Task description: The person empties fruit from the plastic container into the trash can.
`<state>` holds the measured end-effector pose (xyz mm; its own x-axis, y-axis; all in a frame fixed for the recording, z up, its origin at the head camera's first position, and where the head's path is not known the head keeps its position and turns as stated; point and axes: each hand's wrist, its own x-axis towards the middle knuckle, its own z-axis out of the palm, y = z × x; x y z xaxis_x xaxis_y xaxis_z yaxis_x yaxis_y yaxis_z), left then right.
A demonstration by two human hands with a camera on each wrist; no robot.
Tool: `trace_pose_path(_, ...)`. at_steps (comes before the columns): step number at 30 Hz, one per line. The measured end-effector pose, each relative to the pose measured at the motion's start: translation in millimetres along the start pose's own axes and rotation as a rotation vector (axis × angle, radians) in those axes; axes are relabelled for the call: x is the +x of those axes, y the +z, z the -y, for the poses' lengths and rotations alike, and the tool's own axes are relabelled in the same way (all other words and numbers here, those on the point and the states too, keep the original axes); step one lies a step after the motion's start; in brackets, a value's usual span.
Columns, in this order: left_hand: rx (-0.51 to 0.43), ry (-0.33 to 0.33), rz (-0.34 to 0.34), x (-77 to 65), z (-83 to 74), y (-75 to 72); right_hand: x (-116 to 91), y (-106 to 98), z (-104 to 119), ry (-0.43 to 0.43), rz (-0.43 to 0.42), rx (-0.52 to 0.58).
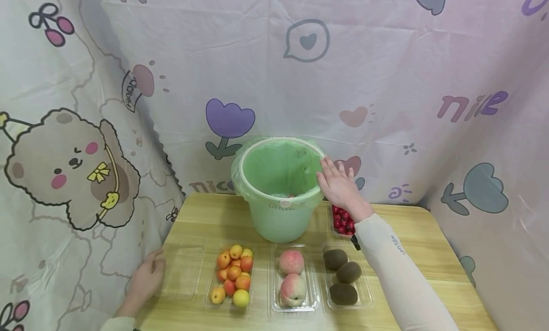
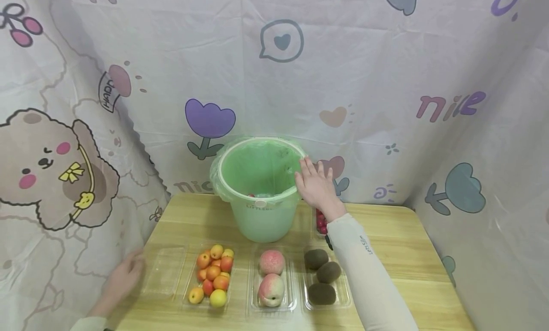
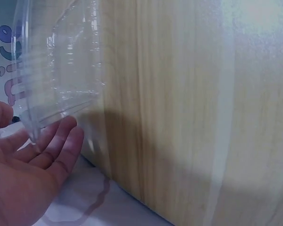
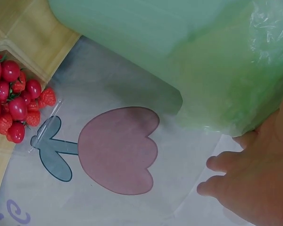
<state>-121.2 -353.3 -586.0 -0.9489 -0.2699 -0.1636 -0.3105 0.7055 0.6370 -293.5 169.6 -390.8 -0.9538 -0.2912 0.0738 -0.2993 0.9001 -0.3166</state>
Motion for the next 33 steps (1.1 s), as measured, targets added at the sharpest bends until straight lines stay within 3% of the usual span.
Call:
trace_pose_path(9, -0.003, 0.019, -0.044, -1.1, -15.1, -2.8, 1, 0, -1, 0.006, 0.018, 0.014)
trace_pose_path(15, -0.025, 0.051, -0.069, -3.8, -35.8, -6.3, 1, 0, -1, 0.005, 0.022, 0.021)
trace_pose_path(25, -0.050, 0.185, -0.219, -13.3, -69.9, -5.0, 0, 1, -1, 0.002, 0.015, 0.035)
trace_pose_path(33, -0.126, 0.227, -0.109, -19.5, -92.5, 2.8, 1, 1, -1, 0.002, 0.016, 0.043)
